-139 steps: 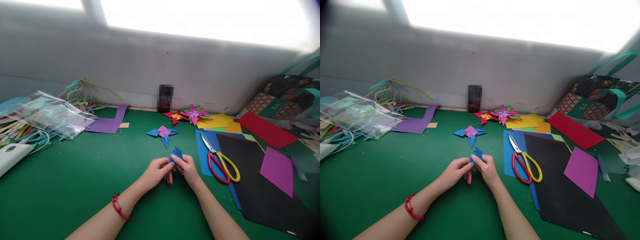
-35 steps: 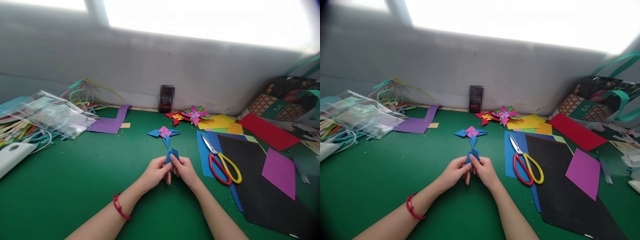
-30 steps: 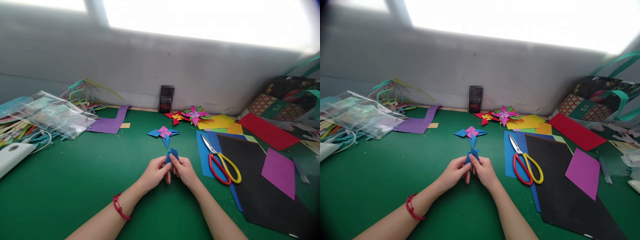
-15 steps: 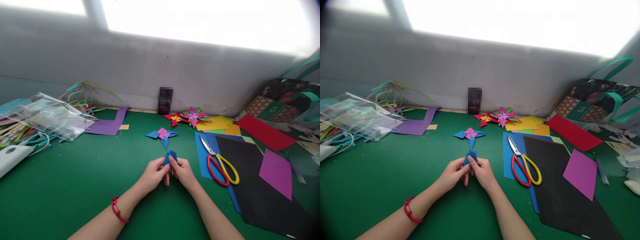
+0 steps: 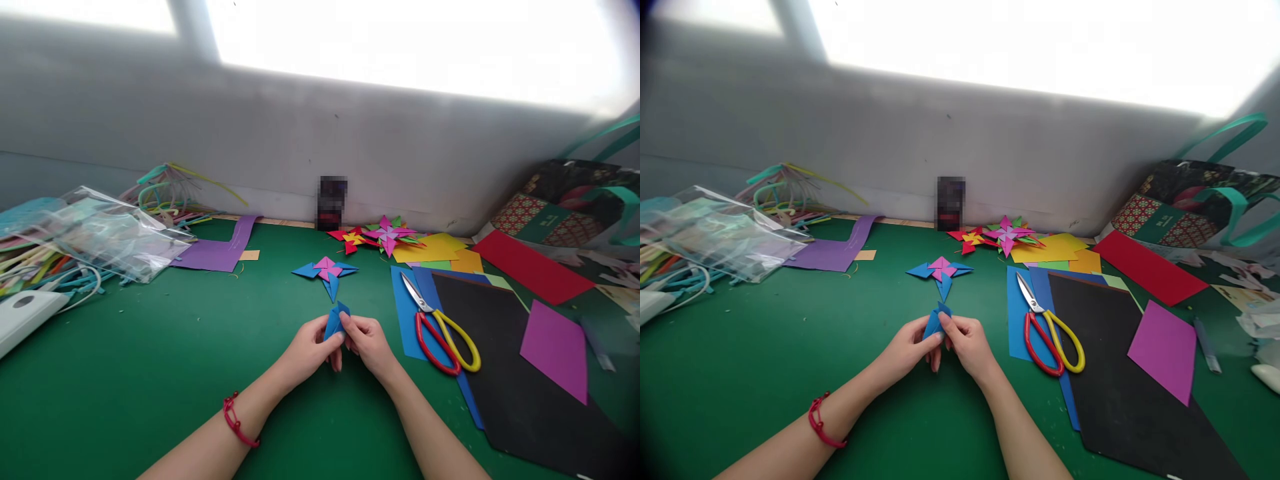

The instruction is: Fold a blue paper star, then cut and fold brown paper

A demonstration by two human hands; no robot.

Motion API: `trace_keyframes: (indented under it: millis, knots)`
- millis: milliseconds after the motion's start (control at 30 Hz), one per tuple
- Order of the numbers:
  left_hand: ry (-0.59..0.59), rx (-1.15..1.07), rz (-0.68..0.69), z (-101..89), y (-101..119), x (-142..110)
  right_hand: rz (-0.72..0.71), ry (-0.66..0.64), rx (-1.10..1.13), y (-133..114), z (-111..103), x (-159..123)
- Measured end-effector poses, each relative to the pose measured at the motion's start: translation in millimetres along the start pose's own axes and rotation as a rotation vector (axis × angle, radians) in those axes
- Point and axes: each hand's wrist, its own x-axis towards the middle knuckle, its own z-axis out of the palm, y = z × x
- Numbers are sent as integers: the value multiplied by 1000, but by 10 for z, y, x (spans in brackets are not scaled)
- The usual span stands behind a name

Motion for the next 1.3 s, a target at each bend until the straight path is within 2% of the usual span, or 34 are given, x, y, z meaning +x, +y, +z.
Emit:
trace_keyframes:
  millis: [367, 567, 933, 1300]
  knots:
    - [25, 20, 34, 18, 14, -14, -17, 32, -19, -10, 3, -4]
    - [-36, 59, -4, -21, -38, -2, -28, -14, -4, -23, -2, -5]
    - [9, 156, 38, 5, -64, -38, -18, -19, -35, -57, 7, -9]
    - [3, 92, -12, 2, -75, -22, -9, -1, -26, -53, 18, -7]
